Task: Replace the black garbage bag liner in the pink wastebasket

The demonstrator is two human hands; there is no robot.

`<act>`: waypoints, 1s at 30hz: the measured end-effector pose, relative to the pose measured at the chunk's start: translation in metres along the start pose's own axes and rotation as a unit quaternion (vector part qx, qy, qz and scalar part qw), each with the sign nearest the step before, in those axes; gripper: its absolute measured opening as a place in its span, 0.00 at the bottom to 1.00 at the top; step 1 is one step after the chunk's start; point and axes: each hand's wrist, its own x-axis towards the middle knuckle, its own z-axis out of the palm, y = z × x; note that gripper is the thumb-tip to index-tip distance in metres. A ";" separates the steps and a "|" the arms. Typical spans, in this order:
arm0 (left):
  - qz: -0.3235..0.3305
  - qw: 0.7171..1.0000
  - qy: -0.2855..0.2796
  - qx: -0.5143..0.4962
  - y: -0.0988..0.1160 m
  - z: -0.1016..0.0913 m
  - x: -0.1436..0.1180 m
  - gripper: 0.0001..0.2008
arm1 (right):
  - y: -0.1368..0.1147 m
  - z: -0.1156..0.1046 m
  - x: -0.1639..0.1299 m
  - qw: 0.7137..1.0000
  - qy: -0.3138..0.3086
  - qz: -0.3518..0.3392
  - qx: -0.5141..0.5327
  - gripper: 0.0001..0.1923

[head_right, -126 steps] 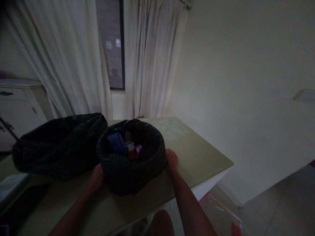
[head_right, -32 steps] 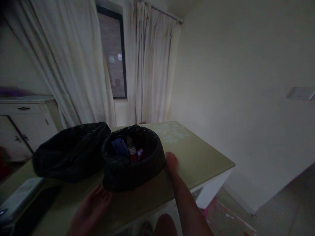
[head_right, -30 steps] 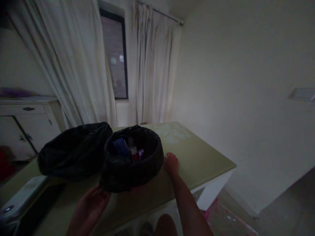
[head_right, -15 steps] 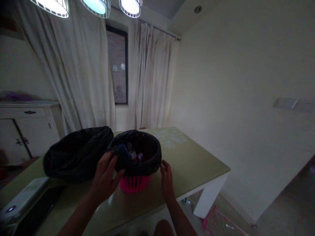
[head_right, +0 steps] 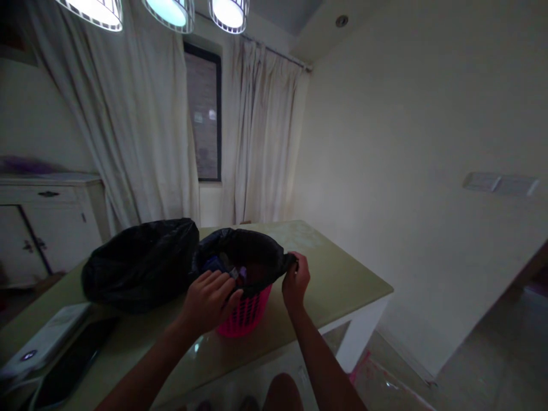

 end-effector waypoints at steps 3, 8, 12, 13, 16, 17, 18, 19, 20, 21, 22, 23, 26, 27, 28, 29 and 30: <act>-0.013 0.998 0.046 0.028 0.010 0.001 0.002 0.16 | -0.024 0.005 0.037 0.995 -0.078 -0.050 0.034 0.20; -0.023 0.997 0.066 0.043 0.014 0.001 0.005 0.16 | -0.057 0.016 0.080 0.937 -0.325 -0.112 0.065 0.19; -0.030 0.995 0.076 0.056 0.015 0.000 0.006 0.17 | -0.077 0.030 0.086 0.891 -0.413 -0.182 0.055 0.21; -0.029 0.995 0.076 0.056 0.015 0.000 0.005 0.17 | -0.081 0.033 0.086 0.884 -0.422 -0.193 0.057 0.20; -0.019 0.996 0.070 0.046 0.017 0.000 0.004 0.17 | -0.085 0.045 0.085 0.890 -0.405 -0.194 0.075 0.18; -0.016 0.997 0.068 0.043 0.018 0.001 0.003 0.17 | -0.085 0.048 0.084 0.898 -0.390 -0.184 0.084 0.18; -0.014 0.997 0.065 0.040 0.018 0.001 0.003 0.17 | -0.085 0.052 0.084 0.905 -0.377 -0.173 0.094 0.17; -0.012 0.997 0.061 0.038 0.019 0.002 0.003 0.17 | -0.086 0.056 0.083 0.910 -0.366 -0.162 0.104 0.17; -0.009 0.998 0.058 0.034 0.020 0.003 0.003 0.17 | -0.087 0.059 0.082 0.913 -0.360 -0.155 0.112 0.17; -0.007 0.998 0.055 0.031 0.021 0.004 0.004 0.16 | -0.089 0.062 0.080 0.914 -0.357 -0.153 0.121 0.16; -0.006 0.998 0.052 0.028 0.023 0.005 0.005 0.16 | -0.093 0.065 0.077 0.912 -0.357 -0.154 0.131 0.16; -0.004 0.998 0.049 0.024 0.024 0.006 0.007 0.16 | -0.098 0.066 0.074 0.907 -0.362 -0.158 0.145 0.15; 0.000 0.999 0.051 0.012 0.028 0.009 0.013 0.14 | -0.123 0.063 0.065 0.881 -0.387 -0.176 0.207 0.15; -0.002 0.999 0.054 0.007 0.030 0.010 0.014 0.14 | -0.133 0.058 0.062 0.871 -0.392 -0.185 0.233 0.14; -0.007 0.998 0.056 0.004 0.031 0.009 0.016 0.14 | -0.142 0.052 0.060 0.861 -0.392 -0.194 0.257 0.14; -0.016 0.998 0.056 -0.001 0.031 0.008 0.017 0.14 | -0.149 0.045 0.060 0.854 -0.388 -0.204 0.280 0.14; -0.024 0.998 0.057 -0.007 0.032 0.007 0.017 0.13 | -0.155 0.037 0.060 0.851 -0.377 -0.210 0.299 0.13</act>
